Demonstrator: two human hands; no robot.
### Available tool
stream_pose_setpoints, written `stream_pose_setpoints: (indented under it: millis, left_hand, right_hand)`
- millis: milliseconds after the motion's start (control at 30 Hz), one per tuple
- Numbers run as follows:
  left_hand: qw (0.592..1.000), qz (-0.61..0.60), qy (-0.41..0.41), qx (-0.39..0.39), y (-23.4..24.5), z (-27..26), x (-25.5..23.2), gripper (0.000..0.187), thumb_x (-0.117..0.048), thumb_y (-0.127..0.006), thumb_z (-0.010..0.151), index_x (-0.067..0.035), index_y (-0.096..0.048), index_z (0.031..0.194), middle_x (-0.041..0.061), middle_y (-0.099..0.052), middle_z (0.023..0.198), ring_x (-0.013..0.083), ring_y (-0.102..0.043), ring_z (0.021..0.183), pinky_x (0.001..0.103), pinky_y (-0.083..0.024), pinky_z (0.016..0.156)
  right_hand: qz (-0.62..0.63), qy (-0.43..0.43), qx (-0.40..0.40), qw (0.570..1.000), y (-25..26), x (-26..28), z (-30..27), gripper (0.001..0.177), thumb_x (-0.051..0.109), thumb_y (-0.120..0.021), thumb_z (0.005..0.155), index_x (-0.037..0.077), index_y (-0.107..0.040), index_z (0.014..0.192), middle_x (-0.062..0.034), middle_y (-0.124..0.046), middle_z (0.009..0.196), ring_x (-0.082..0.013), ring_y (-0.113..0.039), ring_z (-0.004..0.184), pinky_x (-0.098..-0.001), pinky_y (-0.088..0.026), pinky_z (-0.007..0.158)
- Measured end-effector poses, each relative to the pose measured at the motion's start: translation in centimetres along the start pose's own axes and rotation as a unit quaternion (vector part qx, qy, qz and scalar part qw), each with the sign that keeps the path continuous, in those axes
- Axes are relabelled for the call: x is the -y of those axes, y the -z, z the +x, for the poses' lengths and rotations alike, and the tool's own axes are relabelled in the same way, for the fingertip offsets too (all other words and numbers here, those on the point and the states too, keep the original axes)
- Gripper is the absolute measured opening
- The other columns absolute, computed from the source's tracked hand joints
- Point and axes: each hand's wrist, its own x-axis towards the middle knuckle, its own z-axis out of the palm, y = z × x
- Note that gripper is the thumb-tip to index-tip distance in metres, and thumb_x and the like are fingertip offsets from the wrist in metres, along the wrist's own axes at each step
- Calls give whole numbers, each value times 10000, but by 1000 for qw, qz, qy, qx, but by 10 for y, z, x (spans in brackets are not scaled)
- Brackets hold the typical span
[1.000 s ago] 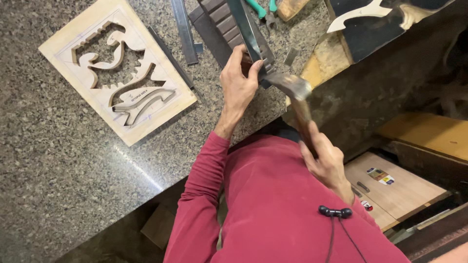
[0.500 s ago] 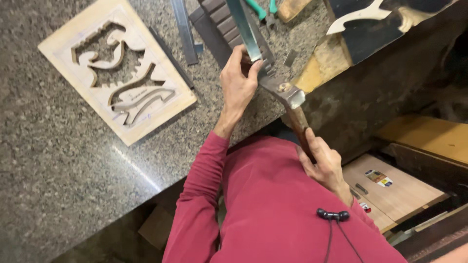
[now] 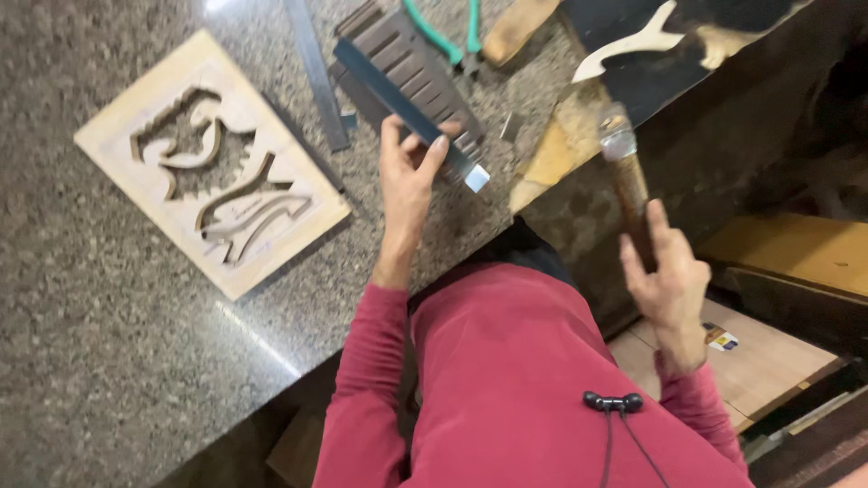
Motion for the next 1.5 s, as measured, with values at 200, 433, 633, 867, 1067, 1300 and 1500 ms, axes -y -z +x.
stream_pose_setpoints:
  millis: [200,433,633,867,1067,1300,1500]
  left_hand:
    - [994,-66,83,23,-38,-8,-22,637,-49,-668,991,-114,-334,1530,69,-655,992,194,-715,915,346,-631,756]
    - [986,-122,113,-32,-127,9,17,591,-35,-655,974,-102,-349,1475,74,-623,1047,212,-717,974,409,-658,850]
    - [975,-163,82,-123,-248,51,78,376,-3,-655,985,-60,-420,1272,104,-598,1038,254,-695,971,462,-650,860]
    - [960,-191,74,-192,-328,62,115,385,35,-622,970,-54,-377,1253,108,-592,1059,265,-676,1011,501,-621,947]
    - [964,-56,187,-181,-327,35,115,139,-133,-573,1084,-5,-568,1136,153,-611,1033,256,-669,955,472,-636,909]
    - [760,592,-268,-31,-327,44,75,294,-97,-749,794,-5,-640,1051,145,-637,1046,370,-614,1014,464,-507,879]
    - [788,571,-208,98,-295,92,89,323,68,-685,795,-45,-706,1097,86,-663,1080,269,-662,1001,385,-540,853]
  right_hand:
    - [-185,27,-35,982,-2,-128,44,550,253,-828,995,93,-644,1488,-85,-611,935,-274,-638,738,-381,-524,626]
    - [-250,88,3,964,-30,-278,143,505,295,-798,968,136,-681,1433,-44,-621,957,-233,-643,751,-368,-511,632]
    - [-94,169,-18,981,-8,-284,221,468,232,-808,919,92,-680,1347,-103,-662,1181,-299,-642,1080,-436,-514,961]
    - [239,377,37,894,17,-202,216,390,33,-734,781,16,-725,1170,-148,-668,1110,-290,-660,1068,-471,-539,981]
    - [384,353,45,852,-4,-218,223,302,-64,-722,747,1,-737,1042,-102,-672,1064,-298,-674,973,-405,-560,862]
    - [663,-51,272,696,-53,-259,216,138,-104,-708,892,-10,-696,993,-83,-648,1074,-163,-649,993,-284,-559,877]
    - [615,-45,282,735,-80,-255,224,152,-113,-711,888,-5,-697,994,-69,-667,1075,-141,-657,980,-258,-555,846]
